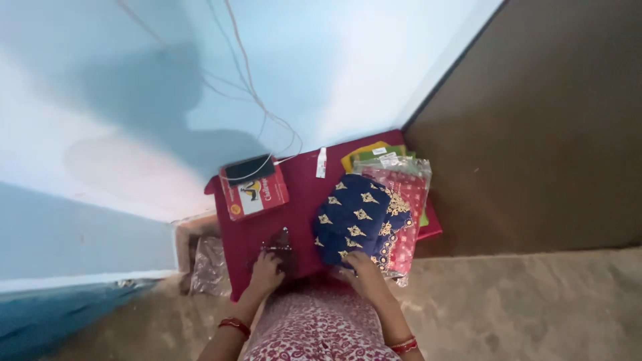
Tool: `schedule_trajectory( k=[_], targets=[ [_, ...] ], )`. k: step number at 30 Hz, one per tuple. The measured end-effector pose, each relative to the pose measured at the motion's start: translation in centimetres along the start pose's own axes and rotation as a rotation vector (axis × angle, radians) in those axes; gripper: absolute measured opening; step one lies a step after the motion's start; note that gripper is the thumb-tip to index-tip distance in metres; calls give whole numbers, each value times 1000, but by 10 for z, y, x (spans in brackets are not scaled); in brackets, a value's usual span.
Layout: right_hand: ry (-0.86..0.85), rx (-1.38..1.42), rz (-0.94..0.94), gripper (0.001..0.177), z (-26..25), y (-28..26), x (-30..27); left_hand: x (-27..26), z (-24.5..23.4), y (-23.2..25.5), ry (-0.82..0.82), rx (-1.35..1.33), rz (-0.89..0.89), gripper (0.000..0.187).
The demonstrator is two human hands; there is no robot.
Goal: The person takes several items of clothing and objects out of a bag, inspects them, and puts them into a backpack.
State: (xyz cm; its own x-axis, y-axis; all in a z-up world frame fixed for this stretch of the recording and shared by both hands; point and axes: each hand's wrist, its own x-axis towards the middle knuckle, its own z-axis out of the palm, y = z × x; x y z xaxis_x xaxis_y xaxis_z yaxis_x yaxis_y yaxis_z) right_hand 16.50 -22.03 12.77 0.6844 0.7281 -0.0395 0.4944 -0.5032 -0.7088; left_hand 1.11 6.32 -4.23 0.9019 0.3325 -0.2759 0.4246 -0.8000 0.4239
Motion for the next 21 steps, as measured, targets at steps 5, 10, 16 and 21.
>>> schedule_trajectory(
  k=[5,10,16,21],
  targets=[
    [28,-29,101,29,9,11,-2,54,29,-2,-32,-71,173,42],
    [131,-16,42,28,3,35,22,122,45,19,52,-271,325,42],
    [25,-119,94,26,-7,64,69,217,54,46,58,-410,184,45],
    [15,-173,78,25,-28,59,104,276,47,57,102,-363,41,56]
  ],
)
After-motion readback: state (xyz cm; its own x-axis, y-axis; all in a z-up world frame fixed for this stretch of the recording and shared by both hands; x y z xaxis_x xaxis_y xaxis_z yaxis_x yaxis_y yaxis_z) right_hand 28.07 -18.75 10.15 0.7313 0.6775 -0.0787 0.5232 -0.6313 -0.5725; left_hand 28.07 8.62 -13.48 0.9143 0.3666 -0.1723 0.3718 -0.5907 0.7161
